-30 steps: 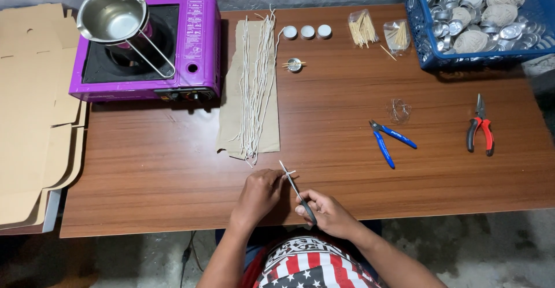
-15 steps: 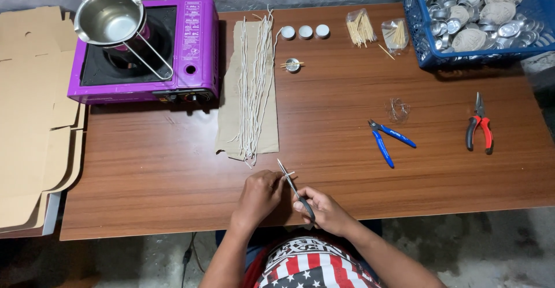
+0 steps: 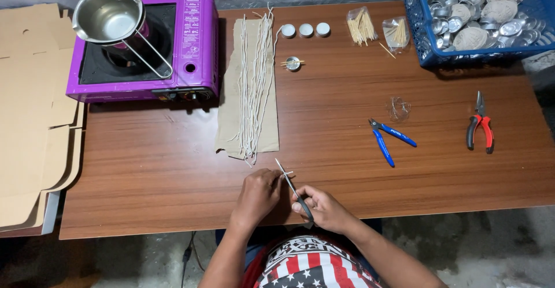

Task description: The person is preparing candle wicks by cutting wick material to size and attaching metal wick tabs using scissors and pliers.

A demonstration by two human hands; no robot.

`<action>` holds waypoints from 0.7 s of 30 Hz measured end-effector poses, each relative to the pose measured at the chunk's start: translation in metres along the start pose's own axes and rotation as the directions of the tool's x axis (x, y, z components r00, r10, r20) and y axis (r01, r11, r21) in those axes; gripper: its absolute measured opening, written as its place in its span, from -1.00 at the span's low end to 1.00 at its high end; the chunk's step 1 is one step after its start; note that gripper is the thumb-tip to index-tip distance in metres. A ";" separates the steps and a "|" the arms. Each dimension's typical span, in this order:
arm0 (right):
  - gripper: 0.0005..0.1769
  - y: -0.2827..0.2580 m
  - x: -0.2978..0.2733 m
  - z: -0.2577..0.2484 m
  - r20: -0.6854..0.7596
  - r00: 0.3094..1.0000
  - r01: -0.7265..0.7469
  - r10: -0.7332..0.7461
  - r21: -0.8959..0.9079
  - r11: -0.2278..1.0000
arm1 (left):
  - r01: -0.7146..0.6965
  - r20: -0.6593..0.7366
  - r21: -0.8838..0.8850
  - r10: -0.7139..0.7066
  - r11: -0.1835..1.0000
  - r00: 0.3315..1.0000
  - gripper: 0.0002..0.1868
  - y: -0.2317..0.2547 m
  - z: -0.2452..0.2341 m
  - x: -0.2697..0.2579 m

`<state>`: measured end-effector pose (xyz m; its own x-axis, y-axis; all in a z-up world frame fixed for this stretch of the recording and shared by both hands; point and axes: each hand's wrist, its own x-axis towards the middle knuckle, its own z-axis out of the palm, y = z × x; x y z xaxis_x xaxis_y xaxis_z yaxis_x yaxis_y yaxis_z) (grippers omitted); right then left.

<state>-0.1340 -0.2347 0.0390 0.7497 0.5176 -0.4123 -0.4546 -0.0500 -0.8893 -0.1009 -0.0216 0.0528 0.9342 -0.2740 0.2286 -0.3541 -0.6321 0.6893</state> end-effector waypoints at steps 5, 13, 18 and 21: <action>-0.76 -0.012 -0.002 0.002 0.059 0.998 0.028 -0.033 0.079 0.996 | -0.012 -0.019 0.000 0.012 1.000 1.000 -0.86 0.001 0.001 -0.001; -0.80 -0.002 0.000 0.001 0.032 0.998 0.053 -0.056 0.101 0.993 | 0.030 0.005 -0.044 -0.030 0.999 1.000 -0.90 0.002 0.001 0.001; -0.81 -0.013 -0.005 0.003 0.003 1.000 -0.002 0.002 -0.009 1.000 | 0.001 -0.031 -0.026 -0.001 1.000 1.000 -0.89 -0.004 0.002 0.002; -0.74 0.004 0.002 0.000 -0.036 0.999 -0.001 0.002 0.029 1.000 | -0.003 -0.019 0.020 0.003 1.000 1.000 -0.90 -0.010 0.006 0.001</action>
